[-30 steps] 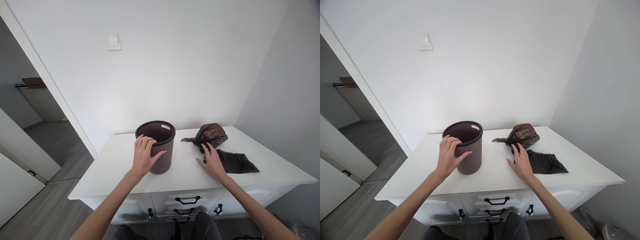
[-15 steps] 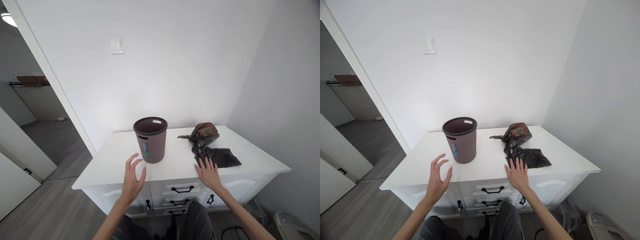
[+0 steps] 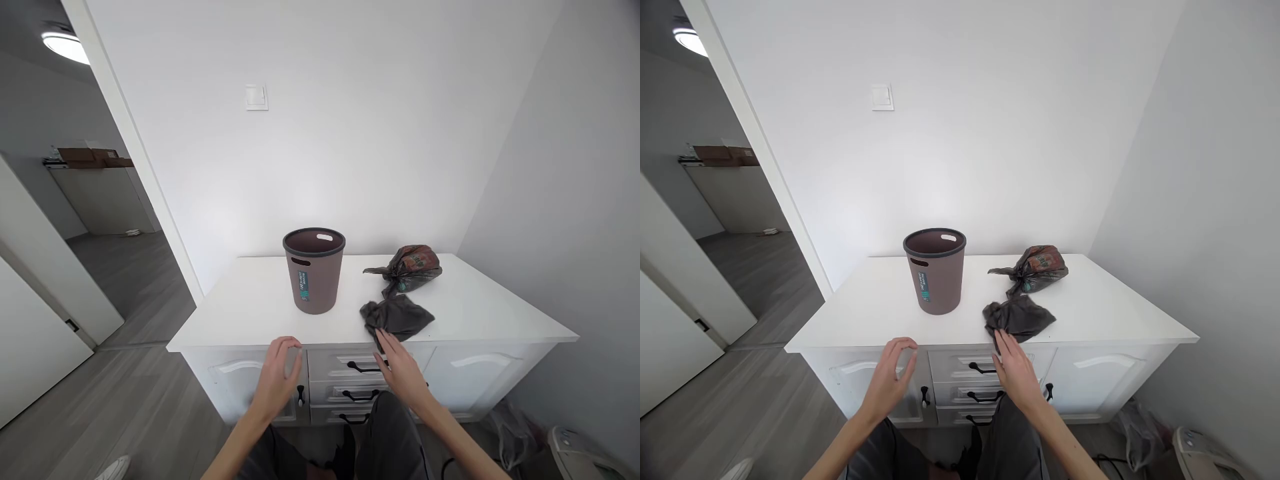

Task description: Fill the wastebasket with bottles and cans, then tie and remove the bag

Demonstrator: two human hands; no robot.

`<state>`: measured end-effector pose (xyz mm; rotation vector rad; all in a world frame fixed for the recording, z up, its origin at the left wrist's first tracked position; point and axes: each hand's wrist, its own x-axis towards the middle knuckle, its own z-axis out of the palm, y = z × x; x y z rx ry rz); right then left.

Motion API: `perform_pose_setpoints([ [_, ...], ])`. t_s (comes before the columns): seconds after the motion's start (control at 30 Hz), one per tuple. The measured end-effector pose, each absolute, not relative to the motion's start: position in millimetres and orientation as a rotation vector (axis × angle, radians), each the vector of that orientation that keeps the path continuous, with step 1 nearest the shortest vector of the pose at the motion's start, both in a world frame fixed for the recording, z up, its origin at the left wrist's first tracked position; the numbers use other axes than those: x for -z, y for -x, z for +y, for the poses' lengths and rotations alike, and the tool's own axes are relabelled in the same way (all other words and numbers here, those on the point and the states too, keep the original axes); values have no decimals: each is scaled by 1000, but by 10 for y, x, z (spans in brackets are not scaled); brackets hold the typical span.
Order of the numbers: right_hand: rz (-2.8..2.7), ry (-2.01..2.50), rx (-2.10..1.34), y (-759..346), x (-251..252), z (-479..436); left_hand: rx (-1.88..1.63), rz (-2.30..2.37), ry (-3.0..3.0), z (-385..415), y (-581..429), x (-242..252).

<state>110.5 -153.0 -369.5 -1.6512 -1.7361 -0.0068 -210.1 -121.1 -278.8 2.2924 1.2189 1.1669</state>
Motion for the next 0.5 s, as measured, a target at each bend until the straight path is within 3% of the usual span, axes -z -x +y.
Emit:
perform_pose_setpoints([
  [0.3,-1165,1266,-725,-604,2568,-2232,-1131,1060,-2066,-1586,1803,2396],
  [0.5,-918,1071,-924,-502,2182,-2455,-1129,936,-1869,-1889,1641,2050],
])
